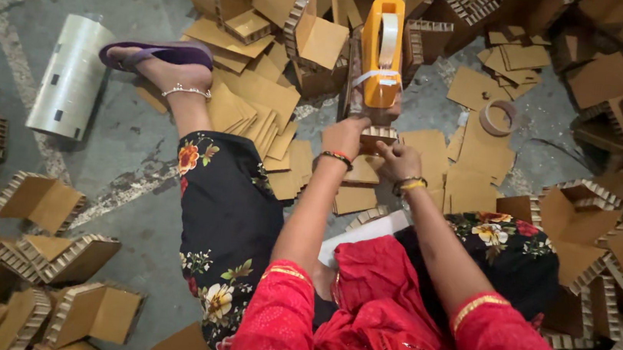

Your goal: The person sits on the floor and assembles small cardboard boxes by folding flat pieces and securing the edges with a tape dispenser. They repeatedly pick up flat cardboard, fold it into a box shape, and apply tape to the seams.

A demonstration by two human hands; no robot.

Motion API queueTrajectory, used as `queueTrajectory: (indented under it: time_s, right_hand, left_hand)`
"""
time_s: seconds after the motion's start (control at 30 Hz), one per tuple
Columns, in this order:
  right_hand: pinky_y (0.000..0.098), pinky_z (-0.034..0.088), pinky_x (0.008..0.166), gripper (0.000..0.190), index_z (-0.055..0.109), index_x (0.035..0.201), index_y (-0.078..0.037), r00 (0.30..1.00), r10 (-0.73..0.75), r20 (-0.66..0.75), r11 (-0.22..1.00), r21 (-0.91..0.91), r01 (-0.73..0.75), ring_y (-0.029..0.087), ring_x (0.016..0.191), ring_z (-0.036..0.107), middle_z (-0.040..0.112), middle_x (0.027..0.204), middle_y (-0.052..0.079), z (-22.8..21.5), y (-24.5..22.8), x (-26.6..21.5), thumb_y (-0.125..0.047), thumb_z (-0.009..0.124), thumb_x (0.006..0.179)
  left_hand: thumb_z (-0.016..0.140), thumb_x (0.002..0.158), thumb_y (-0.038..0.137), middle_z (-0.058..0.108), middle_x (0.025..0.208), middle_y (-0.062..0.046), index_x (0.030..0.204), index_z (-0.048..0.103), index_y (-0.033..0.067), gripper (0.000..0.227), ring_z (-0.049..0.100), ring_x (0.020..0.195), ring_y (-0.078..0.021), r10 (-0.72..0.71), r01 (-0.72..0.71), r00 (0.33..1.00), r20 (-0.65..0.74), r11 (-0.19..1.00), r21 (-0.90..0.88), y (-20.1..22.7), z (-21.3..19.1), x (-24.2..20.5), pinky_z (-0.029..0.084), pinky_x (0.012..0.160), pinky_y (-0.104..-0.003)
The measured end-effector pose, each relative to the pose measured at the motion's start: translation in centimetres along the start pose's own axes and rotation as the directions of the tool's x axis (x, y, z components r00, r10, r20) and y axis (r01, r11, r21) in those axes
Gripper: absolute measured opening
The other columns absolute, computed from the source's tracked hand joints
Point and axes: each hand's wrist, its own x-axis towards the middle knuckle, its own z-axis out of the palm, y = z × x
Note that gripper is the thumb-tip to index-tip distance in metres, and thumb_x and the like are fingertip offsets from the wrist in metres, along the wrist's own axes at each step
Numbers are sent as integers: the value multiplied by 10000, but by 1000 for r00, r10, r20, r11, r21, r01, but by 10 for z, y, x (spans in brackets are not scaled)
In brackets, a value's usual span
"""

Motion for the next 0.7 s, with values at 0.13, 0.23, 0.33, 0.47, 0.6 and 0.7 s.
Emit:
queueTrajectory:
  time_s: [0.13, 0.23, 0.33, 0.47, 0.6, 0.7]
  right_hand:
    - [378, 515, 604, 456, 727, 757, -96, 997, 76, 19, 986, -148, -72, 240, 605, 660, 661, 670, 105, -23, -17, 5, -540, 830, 778]
    - [431, 519, 604, 329, 759, 782, -143, 994, -79, -74, 917, -398, 43, 308, 698, 671, 719, 780, 92, -36, -43, -6, -443, 875, 714]
    - [402, 534, 646, 610, 759, 1044, -46, 726, -658, -198, 741, -341, 578, 368, 788, 675, 693, 916, 185, -45, -55, -9, -477, 889, 634]
    - [310, 548, 747, 265, 783, 1135, -151, 932, -344, 111, 841, 477, 254, 199, 858, 684, 742, 977, 54, -38, -62, 61, -358, 762, 970]
    - [322, 575, 748, 252, 819, 1054, -92, 962, -263, 78, 961, -72, 269, 150, 784, 681, 770, 944, 94, -37, -41, 113, -320, 815, 947]
    - [308, 591, 808, 302, 827, 1062, -96, 904, -239, 354, 970, 35, 242, 116, 845, 729, 817, 992, 46, -40, -2, 114, -341, 797, 889]
  left_hand:
    - [583, 829, 60, 740, 1073, -87, 1179, 716, 241, 415, 705, 960, -361, 42, -42, 999, 25, 999, -1, 0, -6, 1, 561, 779, -480]
    - [521, 945, 132, 734, 1108, -79, 1162, 707, 250, 309, 713, 969, -343, 70, -70, 997, 27, 997, 20, -4, -2, 3, 564, 771, -473]
    - [475, 943, 146, 732, 1117, -77, 1186, 707, 258, 353, 710, 945, -347, 26, -26, 1000, 14, 999, 19, -4, 0, 0, 563, 772, -472]
    - [473, 939, 132, 730, 1167, -60, 1171, 698, 249, 344, 711, 960, -349, 67, -67, 997, -28, 997, 24, -6, -1, -5, 562, 758, -466]
    - [507, 959, 165, 736, 1138, -31, 1145, 711, 271, 296, 723, 976, -313, 98, -98, 995, 10, 994, 40, -6, 3, -6, 569, 783, -452]
    - [532, 960, 118, 718, 1114, -23, 1175, 705, 247, 304, 722, 1023, -277, 244, -244, 969, -22, 969, 25, -4, 2, -18, 587, 850, -424]
